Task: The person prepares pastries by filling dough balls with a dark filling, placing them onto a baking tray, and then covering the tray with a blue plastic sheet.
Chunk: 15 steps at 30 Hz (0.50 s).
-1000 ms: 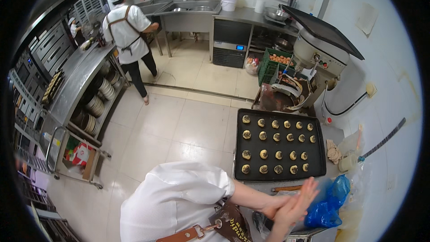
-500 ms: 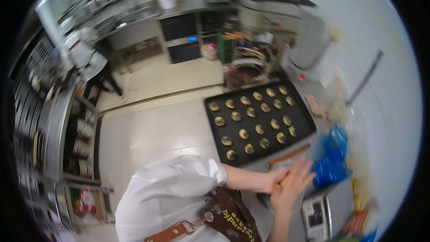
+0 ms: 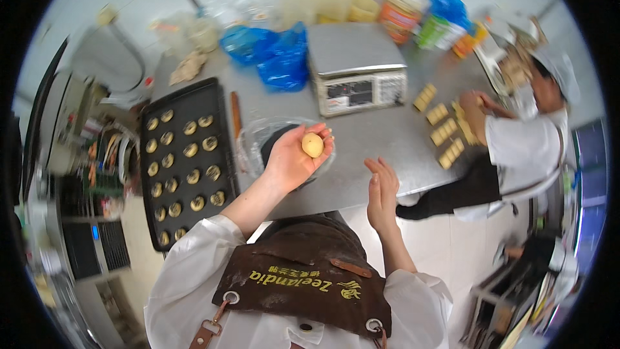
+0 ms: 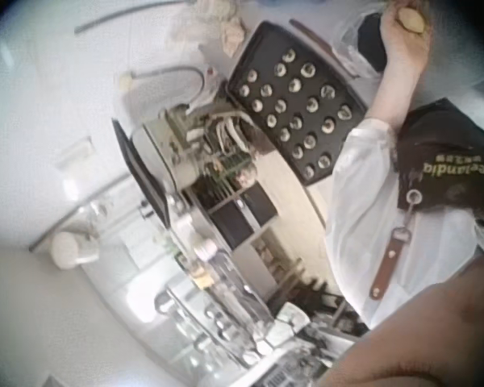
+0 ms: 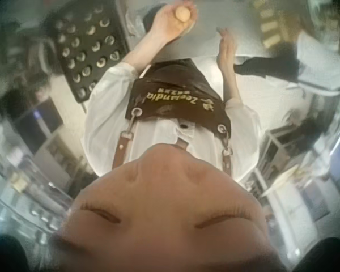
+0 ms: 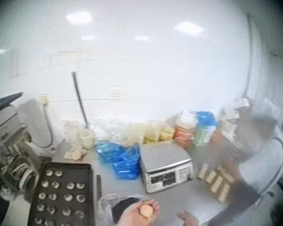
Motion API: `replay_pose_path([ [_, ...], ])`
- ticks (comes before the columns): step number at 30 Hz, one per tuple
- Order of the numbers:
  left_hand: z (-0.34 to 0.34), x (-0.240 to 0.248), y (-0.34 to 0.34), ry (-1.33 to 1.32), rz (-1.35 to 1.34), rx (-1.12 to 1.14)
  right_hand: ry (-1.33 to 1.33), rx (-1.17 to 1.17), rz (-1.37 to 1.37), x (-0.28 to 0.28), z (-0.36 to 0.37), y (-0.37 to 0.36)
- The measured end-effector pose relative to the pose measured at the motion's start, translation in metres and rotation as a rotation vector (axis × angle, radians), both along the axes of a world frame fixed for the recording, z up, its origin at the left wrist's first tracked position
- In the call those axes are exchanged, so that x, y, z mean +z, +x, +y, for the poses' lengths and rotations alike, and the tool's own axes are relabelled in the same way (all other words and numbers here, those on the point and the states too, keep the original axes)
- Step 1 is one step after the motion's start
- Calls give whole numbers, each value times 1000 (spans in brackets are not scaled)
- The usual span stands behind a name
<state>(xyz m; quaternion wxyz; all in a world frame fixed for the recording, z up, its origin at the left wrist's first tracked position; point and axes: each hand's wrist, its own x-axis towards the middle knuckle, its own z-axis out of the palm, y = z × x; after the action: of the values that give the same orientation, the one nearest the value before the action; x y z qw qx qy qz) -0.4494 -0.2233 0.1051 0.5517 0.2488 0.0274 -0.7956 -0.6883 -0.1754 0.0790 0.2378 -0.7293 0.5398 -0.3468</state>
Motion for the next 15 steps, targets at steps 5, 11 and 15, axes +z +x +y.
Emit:
replay_pose_path([
  [5, -5, -46, -43, 21, 251, -333, 54, -276, -170, -24, 45, -40],
  [11, -6, -111, -99, 395, 333, -528, 215, -411, -362, -62, 44, -100],
  [15, -44, -157, -109, 180, 409, -350, 236, -434, -170, -84, -1, -170],
])
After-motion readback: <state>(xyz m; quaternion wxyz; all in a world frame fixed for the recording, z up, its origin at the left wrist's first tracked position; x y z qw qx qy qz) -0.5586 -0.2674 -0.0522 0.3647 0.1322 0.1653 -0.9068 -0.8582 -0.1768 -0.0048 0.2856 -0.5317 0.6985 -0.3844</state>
